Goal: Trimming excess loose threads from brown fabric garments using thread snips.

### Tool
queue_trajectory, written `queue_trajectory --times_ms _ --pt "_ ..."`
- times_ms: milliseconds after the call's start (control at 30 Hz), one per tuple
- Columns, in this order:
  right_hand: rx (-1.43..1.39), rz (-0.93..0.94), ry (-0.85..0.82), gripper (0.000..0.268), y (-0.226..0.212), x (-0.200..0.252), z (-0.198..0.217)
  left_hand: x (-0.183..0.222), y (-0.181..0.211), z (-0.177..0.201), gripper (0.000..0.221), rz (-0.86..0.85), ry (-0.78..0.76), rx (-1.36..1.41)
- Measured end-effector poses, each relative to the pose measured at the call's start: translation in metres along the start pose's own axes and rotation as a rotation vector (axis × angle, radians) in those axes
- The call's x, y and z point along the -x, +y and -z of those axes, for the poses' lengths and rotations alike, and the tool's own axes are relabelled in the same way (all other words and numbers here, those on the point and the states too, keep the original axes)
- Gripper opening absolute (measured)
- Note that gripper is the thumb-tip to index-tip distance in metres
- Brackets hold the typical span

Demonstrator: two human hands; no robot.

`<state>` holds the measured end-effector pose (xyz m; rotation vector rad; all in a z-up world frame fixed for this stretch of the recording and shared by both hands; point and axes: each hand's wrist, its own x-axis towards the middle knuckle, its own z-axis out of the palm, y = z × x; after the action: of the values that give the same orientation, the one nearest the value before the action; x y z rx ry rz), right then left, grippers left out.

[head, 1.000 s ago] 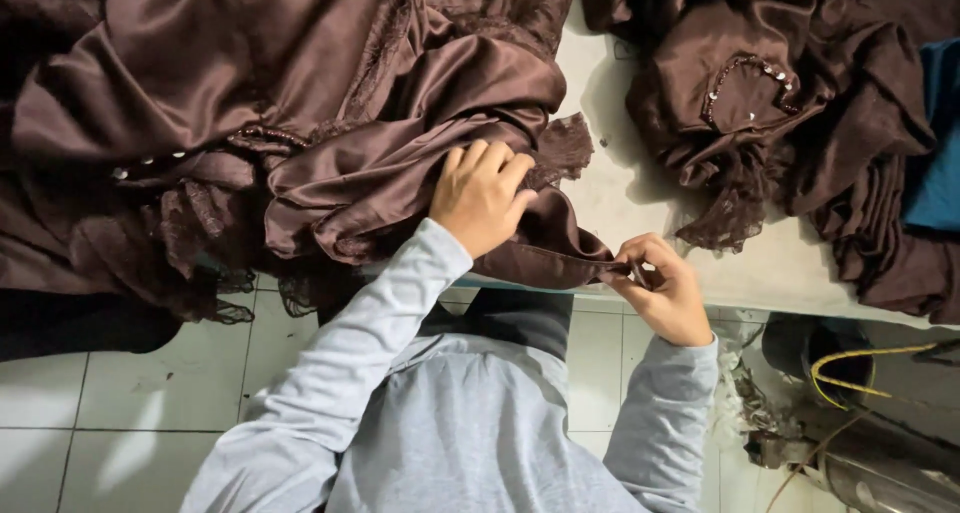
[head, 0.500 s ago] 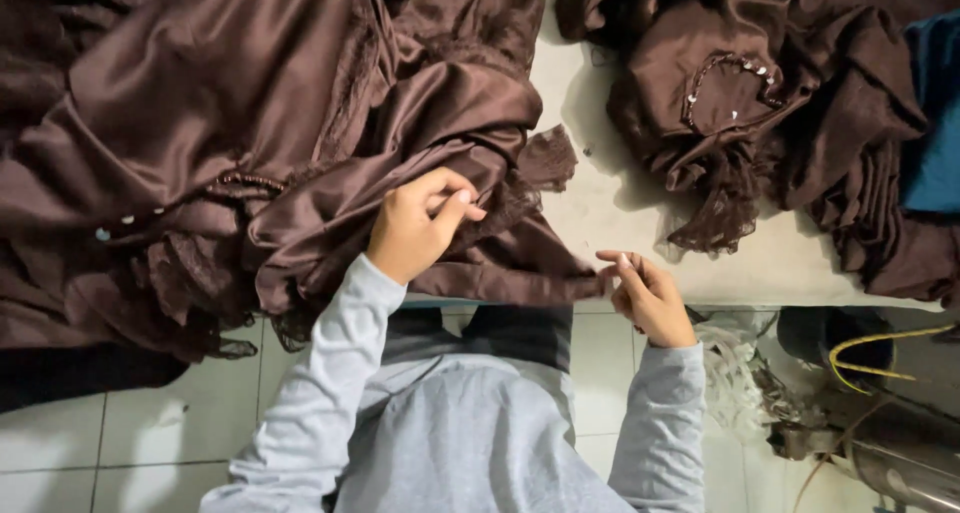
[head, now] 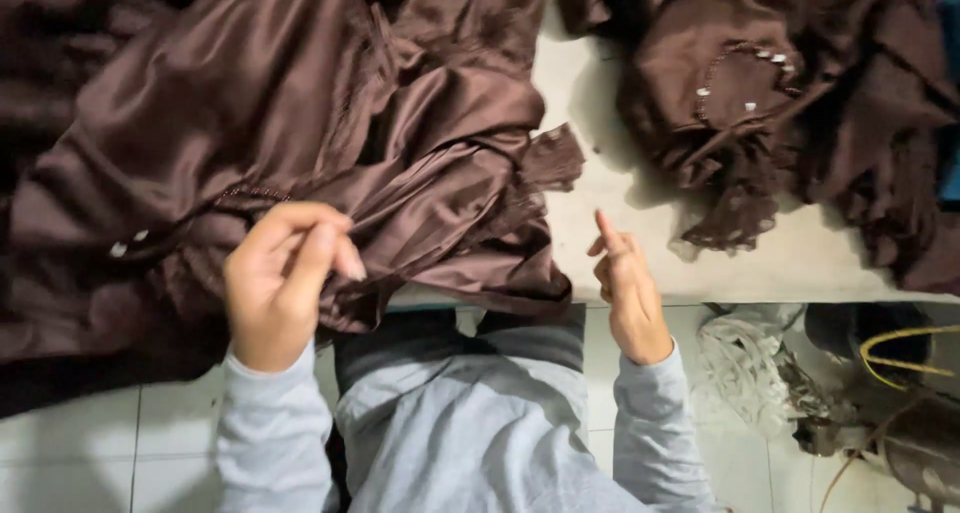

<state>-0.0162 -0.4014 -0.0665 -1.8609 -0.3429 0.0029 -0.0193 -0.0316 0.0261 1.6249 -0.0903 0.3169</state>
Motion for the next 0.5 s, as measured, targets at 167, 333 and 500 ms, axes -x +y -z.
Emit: queue_trajectory --times_ms 167,333,500 --pt "0.104 0.241 -0.269 0.046 -0.077 -0.045 -0.054 -0.019 0.012 -0.023 0.013 -0.045 -0.046 0.002" --pt "0.089 0.333 -0.329 0.036 -0.091 -0.077 -0.082 -0.045 0.023 -0.048 0.013 -0.042 -0.106 0.019" --pt "0.067 0.319 -0.303 0.03 -0.09 -0.095 -0.095 -0.079 0.022 -0.062 0.011 -0.04 -0.163 0.0"
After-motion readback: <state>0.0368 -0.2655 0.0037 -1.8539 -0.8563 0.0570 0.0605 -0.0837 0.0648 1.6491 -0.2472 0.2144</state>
